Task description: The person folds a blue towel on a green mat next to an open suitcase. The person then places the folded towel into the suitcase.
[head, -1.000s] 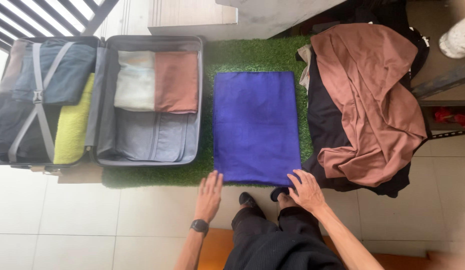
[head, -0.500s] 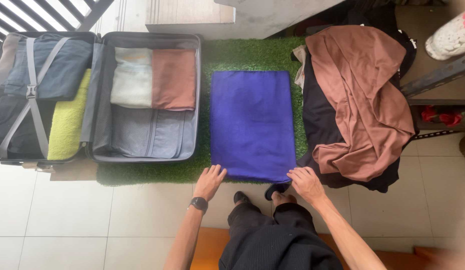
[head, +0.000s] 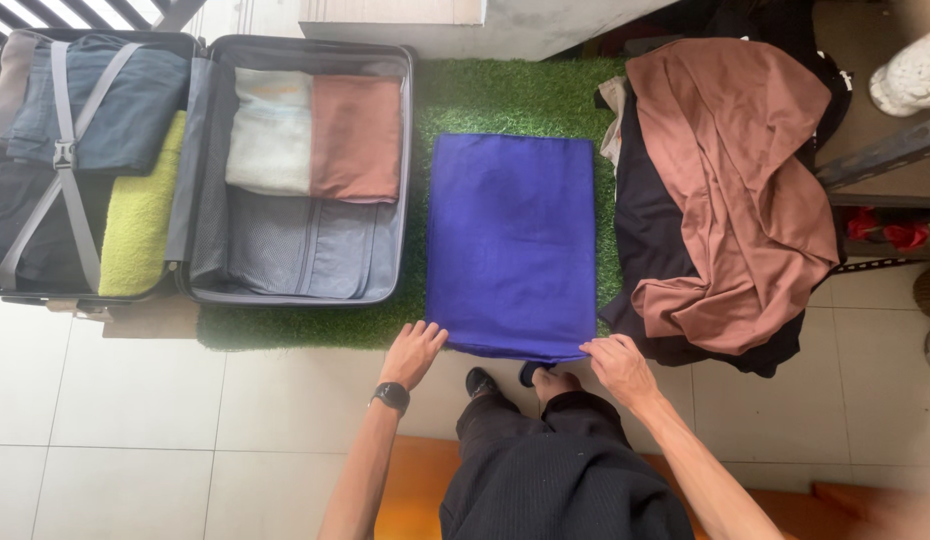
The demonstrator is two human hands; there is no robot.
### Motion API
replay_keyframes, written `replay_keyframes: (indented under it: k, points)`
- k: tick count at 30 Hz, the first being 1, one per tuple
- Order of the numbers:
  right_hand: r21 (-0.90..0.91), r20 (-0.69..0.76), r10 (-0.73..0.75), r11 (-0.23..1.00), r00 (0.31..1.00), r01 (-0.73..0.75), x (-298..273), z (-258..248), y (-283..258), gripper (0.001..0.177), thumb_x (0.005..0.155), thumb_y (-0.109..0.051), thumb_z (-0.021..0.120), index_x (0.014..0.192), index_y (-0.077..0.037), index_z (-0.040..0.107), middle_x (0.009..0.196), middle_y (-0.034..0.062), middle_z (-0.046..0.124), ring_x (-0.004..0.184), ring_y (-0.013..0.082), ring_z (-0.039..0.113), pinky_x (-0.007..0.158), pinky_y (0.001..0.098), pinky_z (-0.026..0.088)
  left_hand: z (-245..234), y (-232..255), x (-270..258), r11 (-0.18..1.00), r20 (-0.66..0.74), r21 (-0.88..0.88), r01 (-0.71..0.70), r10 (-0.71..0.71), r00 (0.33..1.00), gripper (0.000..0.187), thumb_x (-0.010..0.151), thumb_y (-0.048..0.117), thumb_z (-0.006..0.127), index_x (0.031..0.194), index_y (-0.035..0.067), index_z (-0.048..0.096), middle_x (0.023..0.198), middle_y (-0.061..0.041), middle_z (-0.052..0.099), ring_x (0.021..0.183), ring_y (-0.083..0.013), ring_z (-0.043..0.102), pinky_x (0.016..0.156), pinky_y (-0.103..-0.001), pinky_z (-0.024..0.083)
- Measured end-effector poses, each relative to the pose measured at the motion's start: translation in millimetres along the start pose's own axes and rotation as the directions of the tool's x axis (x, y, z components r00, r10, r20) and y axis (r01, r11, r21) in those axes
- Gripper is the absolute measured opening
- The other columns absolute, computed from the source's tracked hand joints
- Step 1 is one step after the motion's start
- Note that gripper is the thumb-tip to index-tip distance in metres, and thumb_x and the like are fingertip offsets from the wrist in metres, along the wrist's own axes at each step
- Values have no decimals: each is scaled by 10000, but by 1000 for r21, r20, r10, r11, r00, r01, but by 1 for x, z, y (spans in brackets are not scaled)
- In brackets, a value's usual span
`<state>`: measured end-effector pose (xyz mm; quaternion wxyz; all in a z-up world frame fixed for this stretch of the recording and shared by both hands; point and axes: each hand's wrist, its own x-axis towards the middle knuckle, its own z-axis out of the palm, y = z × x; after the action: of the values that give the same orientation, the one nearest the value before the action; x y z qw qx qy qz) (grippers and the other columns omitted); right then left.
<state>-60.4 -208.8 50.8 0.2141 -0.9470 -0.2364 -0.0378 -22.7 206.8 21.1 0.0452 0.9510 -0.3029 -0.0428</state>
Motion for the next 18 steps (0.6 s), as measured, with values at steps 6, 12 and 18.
replay_keyframes:
  k: [6,12,18]
  points:
    - [21,13,32,999,999,-32,-2,-2,-2,248,820,-41,679,1067,-57,705,1027,78,727,1022,253,673,974,414,482,-12,5,-3,997,59,78,-29,24,998,282,875,103,596,1157,95,583,1034,-55,581,1082,-246,562,928,-406,458]
    - [15,24,43,999,999,-44,-2,4,-2,229,807,-67,683,1035,-55,695,1036,76,722,1047,254,662,966,416,474,-10,13,1,927,71,358,-116,97,993,483,837,170,620,1300,82,515,1238,-97,564,1242,-250,508,1039,-420,414]
    - [20,53,76,997,996,-78,0,2,3,200,830,-71,671,1028,-62,694,1033,69,727,1034,260,662,964,413,474,-3,13,11,958,76,266,-106,89,993,385,855,141,619,1229,94,540,1216,-76,560,1225,-250,514,1016,-431,435]
